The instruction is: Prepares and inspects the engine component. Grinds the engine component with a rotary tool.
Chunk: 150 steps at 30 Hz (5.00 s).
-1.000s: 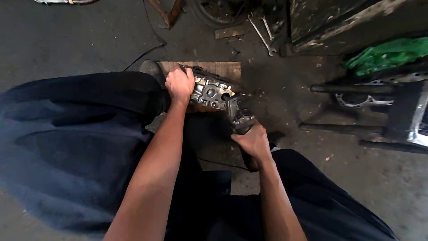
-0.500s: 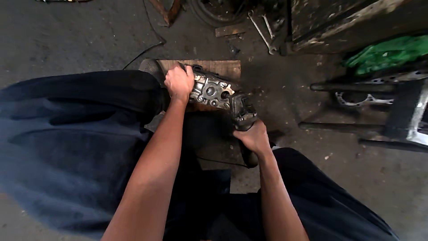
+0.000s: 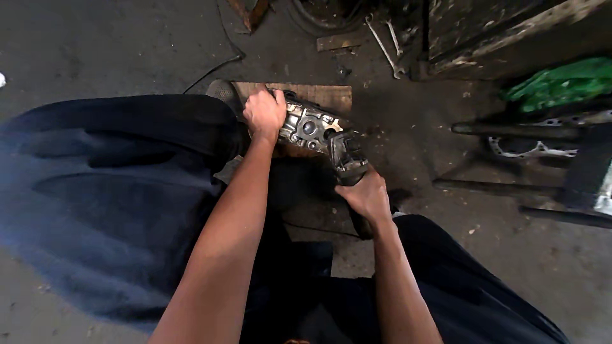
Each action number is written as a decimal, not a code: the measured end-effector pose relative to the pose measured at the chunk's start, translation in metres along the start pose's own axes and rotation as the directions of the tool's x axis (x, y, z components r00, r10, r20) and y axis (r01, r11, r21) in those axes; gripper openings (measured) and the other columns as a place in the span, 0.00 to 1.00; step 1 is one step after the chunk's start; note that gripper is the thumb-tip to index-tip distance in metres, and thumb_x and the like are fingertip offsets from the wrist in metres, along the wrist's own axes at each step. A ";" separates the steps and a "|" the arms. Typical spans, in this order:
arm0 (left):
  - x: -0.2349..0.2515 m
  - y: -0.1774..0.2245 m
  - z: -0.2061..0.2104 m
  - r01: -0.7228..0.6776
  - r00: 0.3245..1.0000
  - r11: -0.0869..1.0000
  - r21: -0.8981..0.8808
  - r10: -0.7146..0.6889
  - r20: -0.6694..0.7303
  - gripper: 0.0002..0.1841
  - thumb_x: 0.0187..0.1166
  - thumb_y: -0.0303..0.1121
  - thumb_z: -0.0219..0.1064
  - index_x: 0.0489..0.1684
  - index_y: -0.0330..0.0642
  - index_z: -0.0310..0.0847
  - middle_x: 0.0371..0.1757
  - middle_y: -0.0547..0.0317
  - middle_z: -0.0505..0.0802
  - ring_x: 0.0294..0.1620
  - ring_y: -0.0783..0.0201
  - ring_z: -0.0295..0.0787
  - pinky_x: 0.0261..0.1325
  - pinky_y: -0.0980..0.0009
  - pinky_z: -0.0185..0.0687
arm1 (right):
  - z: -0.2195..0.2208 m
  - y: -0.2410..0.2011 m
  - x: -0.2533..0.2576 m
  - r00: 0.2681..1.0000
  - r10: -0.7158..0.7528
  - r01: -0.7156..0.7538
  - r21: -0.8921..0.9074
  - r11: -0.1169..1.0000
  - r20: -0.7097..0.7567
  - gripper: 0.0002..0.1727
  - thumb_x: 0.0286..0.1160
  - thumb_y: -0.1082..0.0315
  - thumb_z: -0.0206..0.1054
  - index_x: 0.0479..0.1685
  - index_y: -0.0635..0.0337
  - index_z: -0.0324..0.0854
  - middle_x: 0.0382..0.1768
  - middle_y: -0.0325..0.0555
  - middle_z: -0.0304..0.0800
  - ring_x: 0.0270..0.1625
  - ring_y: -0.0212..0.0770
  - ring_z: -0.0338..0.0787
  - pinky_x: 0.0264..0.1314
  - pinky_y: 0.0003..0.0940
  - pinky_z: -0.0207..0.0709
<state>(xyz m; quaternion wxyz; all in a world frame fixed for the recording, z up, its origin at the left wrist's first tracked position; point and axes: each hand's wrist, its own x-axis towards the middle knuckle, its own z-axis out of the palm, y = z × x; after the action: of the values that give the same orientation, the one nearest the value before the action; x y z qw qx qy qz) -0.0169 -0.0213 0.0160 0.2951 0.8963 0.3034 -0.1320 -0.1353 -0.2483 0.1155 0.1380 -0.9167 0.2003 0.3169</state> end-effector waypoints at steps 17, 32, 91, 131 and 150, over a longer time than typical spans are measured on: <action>-0.003 0.000 -0.006 0.008 0.999 1.000 -0.026 -0.007 0.037 0.25 0.86 0.51 0.51 0.60 0.42 0.85 0.58 0.45 0.93 0.62 0.44 0.91 0.59 0.38 0.81 | -0.031 -0.013 -0.010 0.998 0.040 -0.040 0.008 0.999 0.051 0.40 0.46 0.51 0.87 0.62 0.63 0.80 0.49 0.59 0.89 0.55 0.58 0.89 0.56 0.65 0.80; -0.005 -0.005 -0.003 -0.004 1.000 1.000 -0.016 0.004 0.002 0.25 0.86 0.51 0.49 0.59 0.42 0.85 0.56 0.43 0.94 0.60 0.43 0.92 0.57 0.37 0.82 | -0.040 0.002 -0.011 0.998 -0.007 -0.001 0.118 0.993 0.066 0.40 0.41 0.52 0.87 0.61 0.58 0.81 0.46 0.53 0.90 0.50 0.53 0.91 0.52 0.63 0.83; 0.008 0.008 -0.010 0.014 0.994 0.999 -0.037 -0.010 0.109 0.27 0.85 0.55 0.51 0.63 0.42 0.84 0.65 0.46 0.90 0.65 0.46 0.89 0.61 0.42 0.83 | -0.042 -0.044 0.012 0.999 0.014 0.000 -0.325 0.946 0.042 0.45 0.52 0.47 0.87 0.69 0.64 0.77 0.57 0.66 0.88 0.63 0.66 0.87 0.64 0.68 0.78; 0.008 0.010 -0.010 0.019 0.994 1.000 -0.023 -0.017 0.111 0.27 0.86 0.54 0.51 0.63 0.41 0.83 0.62 0.45 0.92 0.64 0.45 0.90 0.60 0.42 0.83 | -0.025 -0.038 0.016 1.000 0.005 -0.001 -0.364 0.931 0.010 0.49 0.54 0.47 0.85 0.78 0.59 0.70 0.55 0.65 0.90 0.60 0.65 0.90 0.60 0.66 0.81; 0.009 0.009 -0.008 0.003 0.996 1.000 -0.028 0.000 0.094 0.27 0.86 0.54 0.50 0.63 0.40 0.83 0.62 0.44 0.92 0.63 0.44 0.90 0.59 0.41 0.83 | -0.024 -0.042 0.008 1.000 0.014 -0.008 -0.364 0.931 0.014 0.49 0.54 0.48 0.84 0.80 0.58 0.69 0.57 0.65 0.89 0.62 0.66 0.89 0.61 0.65 0.81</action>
<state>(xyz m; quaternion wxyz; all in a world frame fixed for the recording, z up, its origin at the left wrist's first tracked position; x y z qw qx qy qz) -0.0036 -0.0180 0.0227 0.3217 0.8847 0.2916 -0.1698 -0.0980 -0.2230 0.1339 -0.0345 -0.9227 0.1421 0.3567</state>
